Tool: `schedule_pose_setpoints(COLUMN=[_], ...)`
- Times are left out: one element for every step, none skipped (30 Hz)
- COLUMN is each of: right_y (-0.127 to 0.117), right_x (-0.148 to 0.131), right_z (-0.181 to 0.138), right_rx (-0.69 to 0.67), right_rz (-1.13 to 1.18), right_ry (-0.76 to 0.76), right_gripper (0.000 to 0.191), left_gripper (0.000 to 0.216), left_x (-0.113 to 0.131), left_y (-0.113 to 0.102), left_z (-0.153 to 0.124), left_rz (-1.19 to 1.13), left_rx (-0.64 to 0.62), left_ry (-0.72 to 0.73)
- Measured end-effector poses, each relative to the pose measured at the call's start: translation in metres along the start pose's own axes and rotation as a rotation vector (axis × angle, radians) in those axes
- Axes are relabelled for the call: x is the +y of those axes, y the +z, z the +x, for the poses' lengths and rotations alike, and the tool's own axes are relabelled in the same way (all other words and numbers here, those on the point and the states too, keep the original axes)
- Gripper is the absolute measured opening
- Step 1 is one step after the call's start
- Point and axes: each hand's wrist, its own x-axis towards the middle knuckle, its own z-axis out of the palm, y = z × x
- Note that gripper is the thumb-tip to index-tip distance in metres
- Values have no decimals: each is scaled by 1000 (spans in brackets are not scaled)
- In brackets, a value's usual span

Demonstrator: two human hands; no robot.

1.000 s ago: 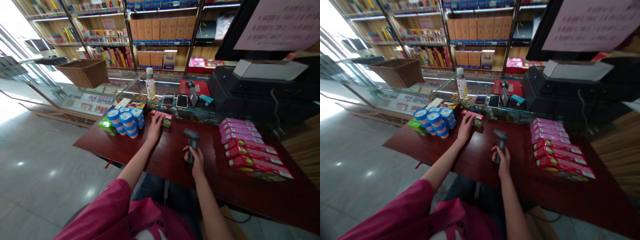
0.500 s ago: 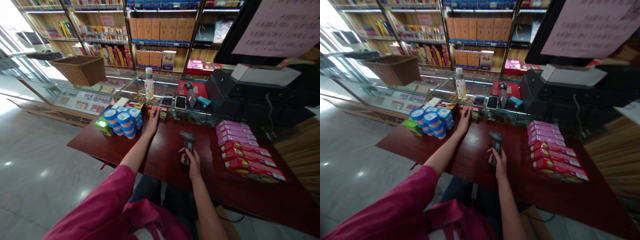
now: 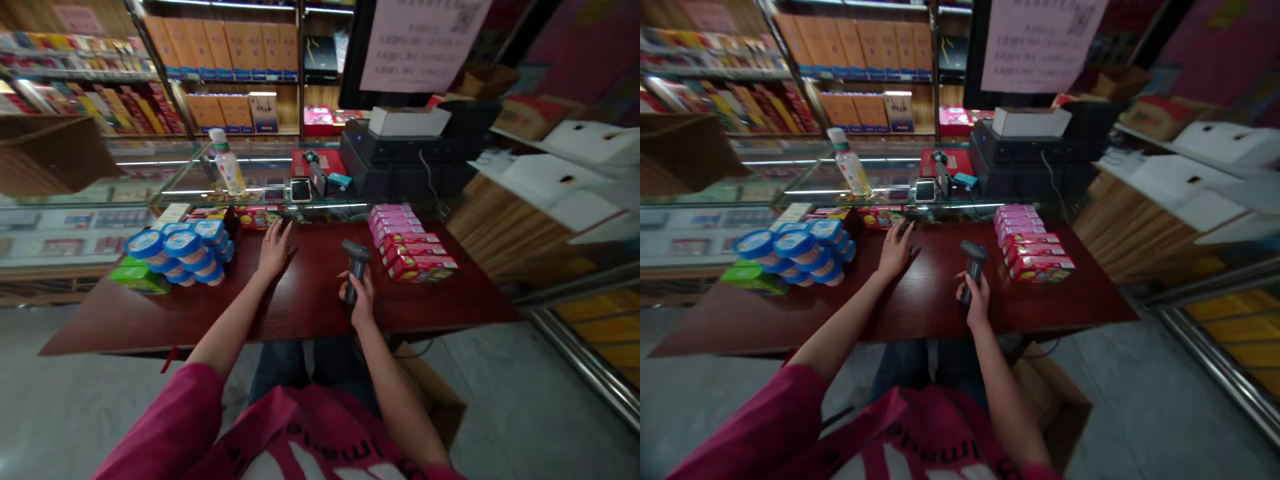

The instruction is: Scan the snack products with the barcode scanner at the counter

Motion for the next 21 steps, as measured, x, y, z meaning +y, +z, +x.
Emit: schedule_pose_setpoints(right_y=[-7,-14,-21,-28,-35,-42,-49,-56,-62,-69,-75,-81,-87,-92,-97,-101,-105,-107,-110,-111,-111], right_x=[-5,-11,-17,-23,-30,-36,-42,-48,-54,-58,-62,-65,-67,-69,-69,-70,-69,-69,-68,-68,-67], right_z=[-3,-5,-7,-10,-12,-13,-15,-18,-20,-22,-25,-28,-31,-34,-37,-39,-41,-42,-42,-42,-42], right_rx=[31,66,103,144,189,234,275,313,347,377,404,431,460,486,510,531,545,553,559,566,572], right_rz=[1,3,5,8,8,6,2,-5,-12,-17,-19,-17,-13,-11,-9,-12,-18,-27,-37,-47,-55], right_ry=[-28,-58,-87,-116,-144,-170,-193,-212,-227,-239,-248,-257,-265,-271,-275,-278,-278,-279,-282,-287,-295], right_gripper=[28,28,28,29,29,30,30,30,30,30,30,30,31,31,32,34,35,36,37,38,39], left_gripper=[73,73,74,76,77,80,82,84,85,85,86,85,83,80,76,71,68,65,63,60,58], left_x=[17,36,57,80,104,128,153,176,198,218,236,251,263,272,278,282,282,281,276,269,259], left_y=[4,8,13,19,25,30,36,42,48,54,60,66,71,75,78,80,80,79,76,73,68], left_z=[-2,-4,-4,-5,-4,-2,0,3,7,11,14,18,21,23,24,24,23,21,17,12,6], left_rz=[-14,-33,-55,-80,-108,-139,-170,-201,-236,-273,-310,-345,-375,-397,-411,-418,-420,-419,-415,-408,-399], left_rx=[-17,-37,-59,-84,-106,-124,-137,-145,-155,-165,-174,-184,-192,-199,-203,-207,-210,-213,-215,-216,-213], left_ry=[18,37,62,98,140,194,246,286,318,337,346,349,352,358,367,380,392,401,403,401,393])
